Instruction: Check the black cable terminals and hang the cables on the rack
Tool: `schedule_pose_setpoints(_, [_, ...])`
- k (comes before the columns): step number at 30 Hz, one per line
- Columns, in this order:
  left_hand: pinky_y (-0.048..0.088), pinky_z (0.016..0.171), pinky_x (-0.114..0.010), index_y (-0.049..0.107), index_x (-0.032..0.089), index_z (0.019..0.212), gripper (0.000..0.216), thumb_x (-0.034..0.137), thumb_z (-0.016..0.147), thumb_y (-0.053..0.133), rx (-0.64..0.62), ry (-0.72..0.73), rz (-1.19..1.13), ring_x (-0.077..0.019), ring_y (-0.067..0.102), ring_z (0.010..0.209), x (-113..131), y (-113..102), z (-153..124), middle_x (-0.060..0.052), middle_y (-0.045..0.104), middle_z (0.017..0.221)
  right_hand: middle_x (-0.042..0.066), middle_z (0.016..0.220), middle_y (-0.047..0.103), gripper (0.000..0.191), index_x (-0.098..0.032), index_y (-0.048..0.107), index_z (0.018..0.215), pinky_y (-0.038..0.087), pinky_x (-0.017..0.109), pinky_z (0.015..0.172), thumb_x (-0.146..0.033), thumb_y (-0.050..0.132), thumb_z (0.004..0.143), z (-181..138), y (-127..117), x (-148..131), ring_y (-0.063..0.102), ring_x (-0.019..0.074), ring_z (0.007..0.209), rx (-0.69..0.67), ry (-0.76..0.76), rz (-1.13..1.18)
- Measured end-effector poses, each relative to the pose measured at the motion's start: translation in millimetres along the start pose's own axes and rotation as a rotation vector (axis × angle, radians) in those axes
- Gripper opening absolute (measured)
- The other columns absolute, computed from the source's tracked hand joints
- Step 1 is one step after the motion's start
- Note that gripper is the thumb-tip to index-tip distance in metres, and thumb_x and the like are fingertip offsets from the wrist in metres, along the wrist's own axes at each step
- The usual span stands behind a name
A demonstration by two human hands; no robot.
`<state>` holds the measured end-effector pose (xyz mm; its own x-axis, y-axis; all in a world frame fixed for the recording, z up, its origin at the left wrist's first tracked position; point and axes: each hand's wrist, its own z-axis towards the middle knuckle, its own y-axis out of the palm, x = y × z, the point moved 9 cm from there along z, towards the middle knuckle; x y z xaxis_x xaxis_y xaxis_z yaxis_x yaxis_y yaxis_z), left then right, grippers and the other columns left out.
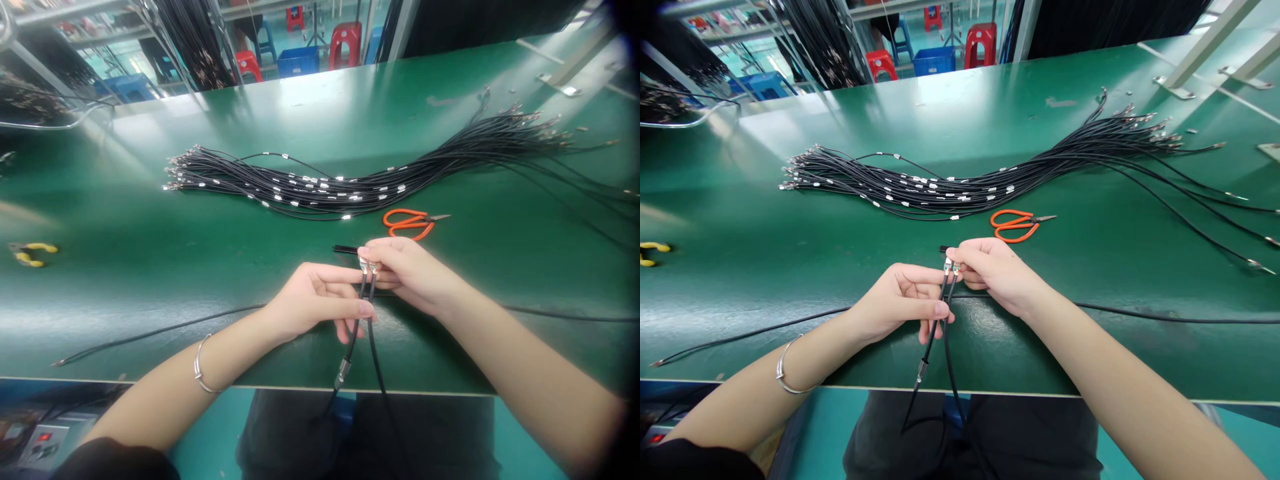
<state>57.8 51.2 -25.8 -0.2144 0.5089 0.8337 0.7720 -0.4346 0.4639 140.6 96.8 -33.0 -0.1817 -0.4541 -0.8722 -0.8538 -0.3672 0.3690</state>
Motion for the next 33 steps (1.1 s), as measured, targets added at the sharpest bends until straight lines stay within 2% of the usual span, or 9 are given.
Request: schedule_pose_setpoints(33, [0.054, 0.046, -0.021, 0.069, 0.014, 0.116, 0.049, 0.022, 0.07, 0.082, 0.012, 0.038, 0.081, -0.0153, 0.066, 0.054, 1.5, -0.8, -0.4, -0.004, 0.069, 0.067, -0.008, 0.05, 0.024, 0.04, -0.018, 0.039, 0.056, 0.012, 0.022, 0.044, -0.031, 0.067, 0.08, -1.2, -1.9, -2.8, 0.017, 0.004, 0.044, 0.032, -0.015, -0.033])
